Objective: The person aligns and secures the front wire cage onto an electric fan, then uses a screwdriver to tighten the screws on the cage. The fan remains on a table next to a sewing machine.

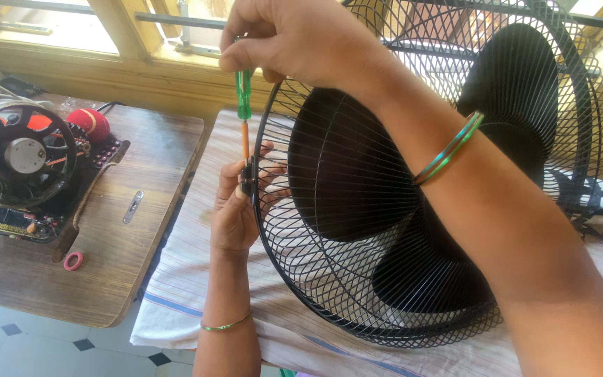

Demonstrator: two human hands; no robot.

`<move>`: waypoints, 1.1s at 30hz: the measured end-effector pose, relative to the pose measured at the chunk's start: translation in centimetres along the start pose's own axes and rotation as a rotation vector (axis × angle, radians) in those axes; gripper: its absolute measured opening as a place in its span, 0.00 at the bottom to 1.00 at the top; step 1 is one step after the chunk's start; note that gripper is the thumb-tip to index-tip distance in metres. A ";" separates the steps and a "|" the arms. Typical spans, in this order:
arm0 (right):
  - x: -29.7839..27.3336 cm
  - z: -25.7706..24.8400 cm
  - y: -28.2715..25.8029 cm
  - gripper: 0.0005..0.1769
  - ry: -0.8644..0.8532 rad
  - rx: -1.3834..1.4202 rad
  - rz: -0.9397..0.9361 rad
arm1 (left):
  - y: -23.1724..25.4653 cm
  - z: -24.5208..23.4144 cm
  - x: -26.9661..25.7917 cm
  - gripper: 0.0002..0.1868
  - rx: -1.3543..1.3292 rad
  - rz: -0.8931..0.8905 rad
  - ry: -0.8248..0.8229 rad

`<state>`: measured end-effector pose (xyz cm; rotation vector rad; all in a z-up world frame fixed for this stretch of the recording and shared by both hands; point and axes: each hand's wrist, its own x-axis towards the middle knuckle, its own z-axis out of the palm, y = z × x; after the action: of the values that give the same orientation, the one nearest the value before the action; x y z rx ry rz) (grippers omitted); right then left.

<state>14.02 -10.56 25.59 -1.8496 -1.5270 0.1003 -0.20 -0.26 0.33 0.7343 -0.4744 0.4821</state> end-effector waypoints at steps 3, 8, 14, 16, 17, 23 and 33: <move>0.0 0.4 0.3 0.16 0.003 -0.001 -0.066 | 0.1 0.0 0.0 0.18 0.015 -0.003 0.007; 0.2 0.3 1.1 0.17 -0.006 -0.009 -0.285 | 0.1 0.0 -0.1 0.18 0.014 -0.003 0.002; -0.1 -0.7 1.4 0.20 -0.104 0.051 -0.186 | 0.0 -0.2 -0.2 0.18 0.013 -0.002 0.006; 0.0 -0.4 1.1 0.17 -0.088 -0.001 -0.034 | 0.0 -0.2 -0.2 0.18 0.010 -0.001 0.004; 0.1 -0.2 1.0 0.17 -0.081 -0.027 0.042 | 0.0 -0.2 -0.2 0.18 0.012 -0.003 0.009; 0.2 0.9 0.6 0.17 0.059 -0.213 -0.127 | 0.0 -0.1 0.0 0.18 0.014 -0.002 0.015; 0.1 0.3 0.8 0.15 -0.005 -0.008 -0.231 | 0.2 0.0 -0.1 0.18 0.016 0.010 0.014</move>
<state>14.50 -10.38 24.94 -1.6670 -1.7344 -0.0099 -0.40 -0.18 0.42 0.7438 -0.4617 0.5008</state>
